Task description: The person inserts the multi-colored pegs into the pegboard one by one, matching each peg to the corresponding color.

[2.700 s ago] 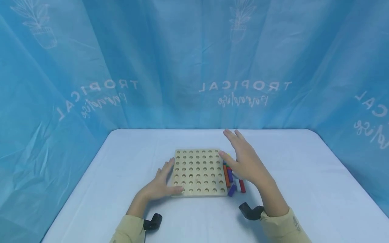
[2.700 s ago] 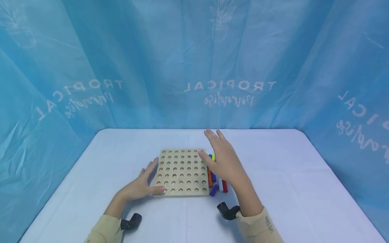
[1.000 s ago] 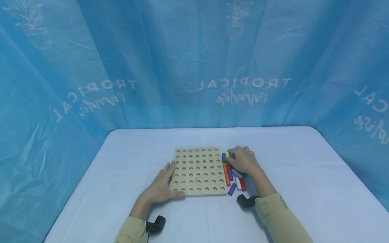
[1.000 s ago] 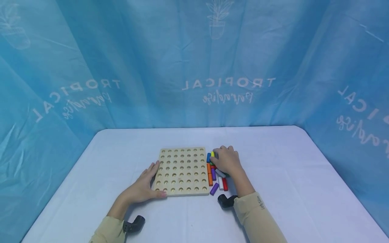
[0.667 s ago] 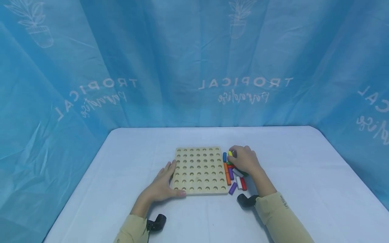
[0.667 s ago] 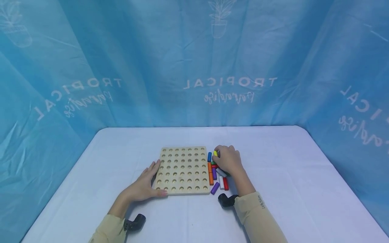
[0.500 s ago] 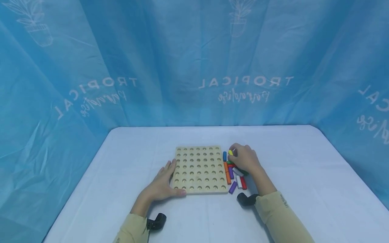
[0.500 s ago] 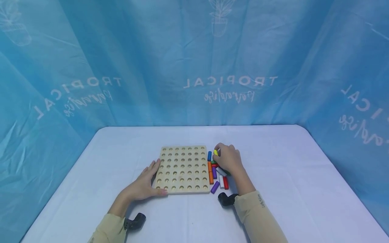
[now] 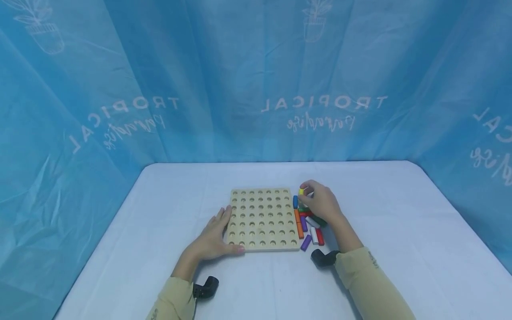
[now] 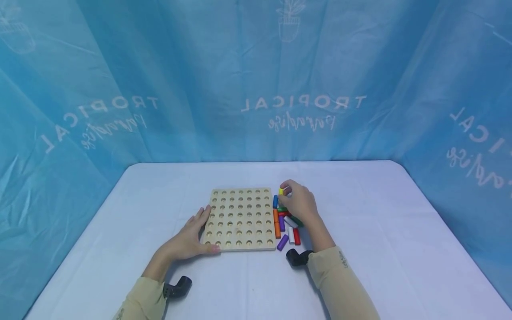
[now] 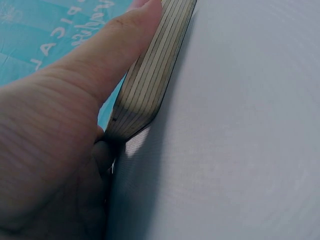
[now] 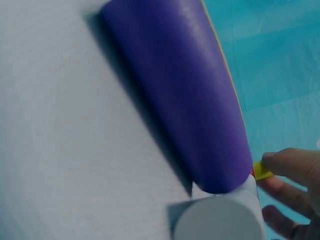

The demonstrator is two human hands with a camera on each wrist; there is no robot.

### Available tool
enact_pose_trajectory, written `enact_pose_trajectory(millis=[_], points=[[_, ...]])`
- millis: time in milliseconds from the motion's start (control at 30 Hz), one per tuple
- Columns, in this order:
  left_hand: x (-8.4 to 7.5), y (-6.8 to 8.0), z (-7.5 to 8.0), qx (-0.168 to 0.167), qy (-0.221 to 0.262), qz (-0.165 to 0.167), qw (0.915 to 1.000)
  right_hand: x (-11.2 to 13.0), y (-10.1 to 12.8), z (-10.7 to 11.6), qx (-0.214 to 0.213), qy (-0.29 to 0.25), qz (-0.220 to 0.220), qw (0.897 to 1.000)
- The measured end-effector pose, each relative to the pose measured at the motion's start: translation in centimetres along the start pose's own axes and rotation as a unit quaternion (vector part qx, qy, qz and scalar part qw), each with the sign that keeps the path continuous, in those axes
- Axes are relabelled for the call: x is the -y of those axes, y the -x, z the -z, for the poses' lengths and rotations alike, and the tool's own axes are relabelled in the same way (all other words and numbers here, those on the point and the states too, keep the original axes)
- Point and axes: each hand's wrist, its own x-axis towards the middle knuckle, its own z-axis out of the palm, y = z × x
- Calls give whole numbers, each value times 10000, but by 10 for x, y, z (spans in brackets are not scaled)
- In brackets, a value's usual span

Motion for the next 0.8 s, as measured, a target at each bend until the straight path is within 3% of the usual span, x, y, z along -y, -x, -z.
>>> enact_pose_trajectory(millis=[533,800], points=[[2,-2,0,6,-133,-90,9999,14,-5,5,-161,-776,193,9967],[1,-2,0,10,-102,-35,9999,18,-16,4,209,-1141,207,9930]])
